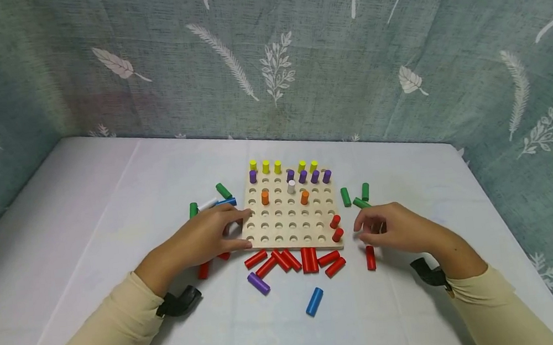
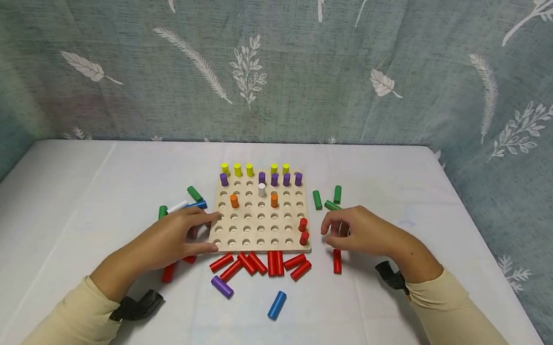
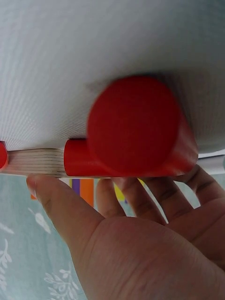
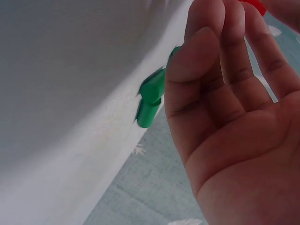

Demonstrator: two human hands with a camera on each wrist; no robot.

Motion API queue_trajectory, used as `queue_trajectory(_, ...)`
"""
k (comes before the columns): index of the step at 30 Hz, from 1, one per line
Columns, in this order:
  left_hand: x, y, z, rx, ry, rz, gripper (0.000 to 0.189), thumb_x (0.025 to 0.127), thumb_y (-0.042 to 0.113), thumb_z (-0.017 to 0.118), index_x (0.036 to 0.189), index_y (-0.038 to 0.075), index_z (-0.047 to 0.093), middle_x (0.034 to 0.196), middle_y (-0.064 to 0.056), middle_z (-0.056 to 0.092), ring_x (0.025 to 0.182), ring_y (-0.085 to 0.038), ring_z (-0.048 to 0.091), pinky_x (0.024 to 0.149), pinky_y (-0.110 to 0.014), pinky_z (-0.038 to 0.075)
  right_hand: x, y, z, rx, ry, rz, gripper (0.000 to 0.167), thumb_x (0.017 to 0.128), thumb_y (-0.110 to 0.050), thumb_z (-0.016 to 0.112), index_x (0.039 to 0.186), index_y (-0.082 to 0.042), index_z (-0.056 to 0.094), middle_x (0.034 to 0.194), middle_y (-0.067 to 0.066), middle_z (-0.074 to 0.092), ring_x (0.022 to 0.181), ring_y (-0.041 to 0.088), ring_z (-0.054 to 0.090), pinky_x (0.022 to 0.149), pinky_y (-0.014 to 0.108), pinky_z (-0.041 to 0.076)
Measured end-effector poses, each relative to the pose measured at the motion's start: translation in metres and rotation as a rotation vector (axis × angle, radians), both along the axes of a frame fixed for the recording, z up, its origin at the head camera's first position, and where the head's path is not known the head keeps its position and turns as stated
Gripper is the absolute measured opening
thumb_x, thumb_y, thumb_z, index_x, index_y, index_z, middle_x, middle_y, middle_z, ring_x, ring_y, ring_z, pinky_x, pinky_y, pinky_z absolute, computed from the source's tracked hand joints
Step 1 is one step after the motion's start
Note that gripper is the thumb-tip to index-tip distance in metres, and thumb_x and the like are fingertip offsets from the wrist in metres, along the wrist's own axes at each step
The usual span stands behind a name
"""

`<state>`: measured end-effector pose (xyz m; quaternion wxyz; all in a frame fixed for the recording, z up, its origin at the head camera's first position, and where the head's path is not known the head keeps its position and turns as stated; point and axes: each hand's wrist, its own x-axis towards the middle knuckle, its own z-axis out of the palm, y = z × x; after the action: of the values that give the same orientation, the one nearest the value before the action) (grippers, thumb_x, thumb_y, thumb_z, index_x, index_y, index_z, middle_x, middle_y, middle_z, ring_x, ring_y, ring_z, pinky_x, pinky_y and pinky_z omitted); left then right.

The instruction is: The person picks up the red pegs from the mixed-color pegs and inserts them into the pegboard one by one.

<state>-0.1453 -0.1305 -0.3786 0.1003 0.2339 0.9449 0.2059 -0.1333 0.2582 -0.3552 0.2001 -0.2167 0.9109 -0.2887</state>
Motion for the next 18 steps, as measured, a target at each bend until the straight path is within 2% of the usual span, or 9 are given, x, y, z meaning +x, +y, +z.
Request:
queue_trajectory(5,0.000,0.000,0.001,-0.012,-0.007,0.010,0.074,0.079,0.047,0.082,0.143,0.019,0.057,0.133,-0.012,0.062,0.114,-0.025,0.059,0.094,-0.040,0.055,0.004,0.007,-0.003,-0.018,-0.044,0.013,0.013,0.093,-0.010,0.067,0.106,-0.012,0.068,0.081,-0.003,0.064,0.073,0.013,0.060,0.064,0.025,0.051)
queue_trajectory(9,0.000,0.000,0.001,-0.011,-0.002,0.002,0.074,0.079,0.046,0.082,0.142,0.018,0.057,0.134,-0.013,0.061,0.113,-0.027,0.058,0.092,-0.040,0.054,0.007,0.012,-0.005,-0.007,-0.051,0.015,0.015,0.093,-0.009,0.066,0.107,-0.013,0.070,0.081,-0.003,0.062,0.071,0.012,0.058,0.063,0.024,0.050)
queue_trajectory(18,0.001,0.001,0.002,0.001,0.015,-0.009,0.073,0.079,0.046,0.083,0.142,0.018,0.058,0.134,-0.014,0.061,0.115,-0.028,0.058,0.092,-0.041,0.054,0.012,0.017,-0.008,-0.016,-0.058,0.048,0.024,0.089,-0.001,0.066,0.108,-0.013,0.071,0.097,-0.001,0.068,0.076,0.011,0.056,0.067,0.024,0.051)
